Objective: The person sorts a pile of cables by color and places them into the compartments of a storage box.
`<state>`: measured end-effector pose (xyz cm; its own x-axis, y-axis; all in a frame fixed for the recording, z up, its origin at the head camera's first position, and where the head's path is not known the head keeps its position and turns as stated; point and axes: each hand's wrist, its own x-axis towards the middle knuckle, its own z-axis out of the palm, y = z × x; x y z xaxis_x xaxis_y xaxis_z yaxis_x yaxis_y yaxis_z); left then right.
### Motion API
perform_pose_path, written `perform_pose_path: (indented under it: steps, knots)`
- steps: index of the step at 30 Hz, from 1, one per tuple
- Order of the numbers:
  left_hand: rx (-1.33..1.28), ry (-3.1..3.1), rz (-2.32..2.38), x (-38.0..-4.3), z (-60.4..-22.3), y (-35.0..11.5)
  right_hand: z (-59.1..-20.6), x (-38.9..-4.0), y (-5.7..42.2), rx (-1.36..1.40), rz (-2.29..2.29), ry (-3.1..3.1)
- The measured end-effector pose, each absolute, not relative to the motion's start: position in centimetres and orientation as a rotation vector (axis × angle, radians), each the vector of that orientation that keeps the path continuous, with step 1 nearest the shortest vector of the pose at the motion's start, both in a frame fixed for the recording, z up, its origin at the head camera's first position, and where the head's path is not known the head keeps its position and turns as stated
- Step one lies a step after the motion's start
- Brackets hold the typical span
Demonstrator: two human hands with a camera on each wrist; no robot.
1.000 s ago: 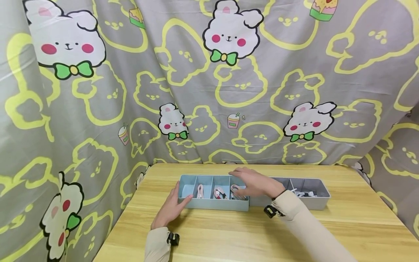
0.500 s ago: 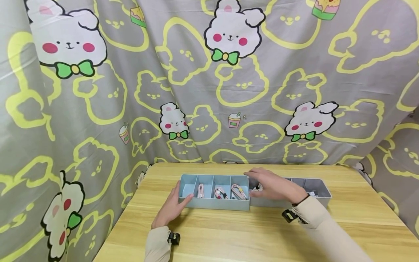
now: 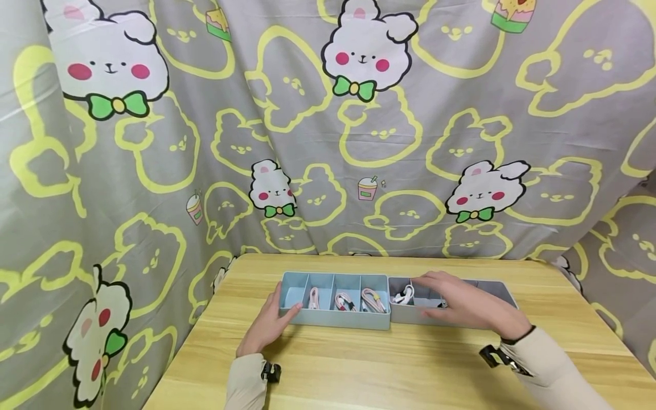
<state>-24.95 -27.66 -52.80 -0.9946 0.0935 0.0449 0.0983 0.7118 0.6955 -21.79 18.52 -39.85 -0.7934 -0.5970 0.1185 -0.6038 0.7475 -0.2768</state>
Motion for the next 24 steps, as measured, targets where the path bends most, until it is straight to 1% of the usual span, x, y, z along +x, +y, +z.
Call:
perform_pose_path:
  steps: [9,15,24]
  knots:
    - [-0.182,-2.926,-1.149,-24.9,-52.6,-27.7,-40.4,-19.7,22.2,0.914,0.524,-2.908]
    - [-0.196,-2.918,-1.154,-25.0,-52.7,-27.8,-41.1,-18.3,24.1,0.890,0.431,-2.831]
    - [-0.173,-2.931,-1.155,-24.8,-52.6,-27.7,-42.1,-16.6,26.8,0.786,0.388,-2.849]
